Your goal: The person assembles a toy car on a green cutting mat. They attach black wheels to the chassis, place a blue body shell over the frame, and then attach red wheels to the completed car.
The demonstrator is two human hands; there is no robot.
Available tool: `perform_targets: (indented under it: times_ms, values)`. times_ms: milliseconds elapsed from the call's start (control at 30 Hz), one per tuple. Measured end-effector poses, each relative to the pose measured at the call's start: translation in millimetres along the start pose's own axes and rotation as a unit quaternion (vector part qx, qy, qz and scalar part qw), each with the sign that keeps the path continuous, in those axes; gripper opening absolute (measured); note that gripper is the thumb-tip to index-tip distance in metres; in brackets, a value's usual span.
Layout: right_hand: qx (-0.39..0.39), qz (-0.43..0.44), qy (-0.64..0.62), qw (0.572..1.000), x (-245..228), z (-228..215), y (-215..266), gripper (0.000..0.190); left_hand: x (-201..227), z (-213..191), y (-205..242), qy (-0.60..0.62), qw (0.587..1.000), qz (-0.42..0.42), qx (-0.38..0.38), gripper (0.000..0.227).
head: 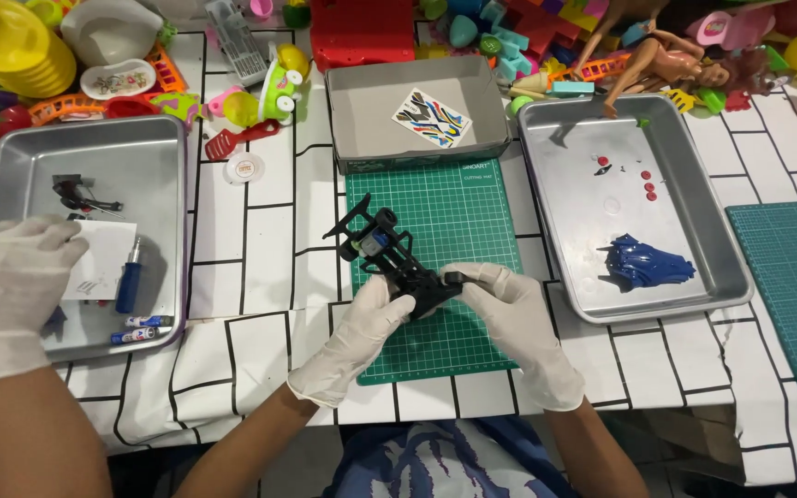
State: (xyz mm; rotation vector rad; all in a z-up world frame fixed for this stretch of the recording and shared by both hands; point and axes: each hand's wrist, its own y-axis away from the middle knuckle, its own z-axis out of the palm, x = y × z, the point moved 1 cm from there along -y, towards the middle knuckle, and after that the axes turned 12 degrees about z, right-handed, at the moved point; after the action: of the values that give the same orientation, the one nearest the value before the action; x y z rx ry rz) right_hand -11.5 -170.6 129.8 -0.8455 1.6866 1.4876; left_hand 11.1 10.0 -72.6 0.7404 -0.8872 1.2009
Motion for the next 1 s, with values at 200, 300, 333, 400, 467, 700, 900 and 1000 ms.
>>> perform_targets:
  times_ms: [200,300,333,400,467,700,900,1000]
  values:
    - [0.046,-0.002,-0.043,0.998,7.4,4.2,-4.8,0.027,100.8,70.5,19.1,0.010,1.000,-0.025,0.004,0.042]
    - [0.067,-0.013,-0.087,0.994,0.4,-3.4,-6.6,0.028,82.2,59.9,19.2,-0.053,0.998,-0.014,0.003,0.043]
    - [0.068,-0.014,-0.085,0.994,3.8,-2.7,-8.1,0.028,74.0,54.2,17.9,-0.051,0.999,-0.014,0.003,0.043]
    - [0.054,-0.019,-0.124,0.991,11.9,-1.3,-10.8,0.029,57.8,42.6,16.1,-0.140,0.990,0.019,-0.012,0.041]
    - [0.049,-0.013,-0.126,0.991,15.3,1.0,-11.7,0.029,35.9,24.9,19.0,-0.161,0.987,0.023,-0.010,0.038]
    - [0.043,0.025,-0.096,0.994,12.0,6.1,-12.0,0.031,75.4,65.3,23.1,-0.142,0.988,0.052,-0.026,0.038]
    - [0.040,0.029,-0.102,0.994,15.3,8.6,-10.8,0.031,46.8,36.6,27.4,-0.160,0.986,0.050,-0.017,0.037]
    - [0.032,0.022,-0.105,0.994,19.0,8.4,-14.6,0.032,49.0,38.1,28.2,-0.163,0.985,0.050,-0.016,0.033]
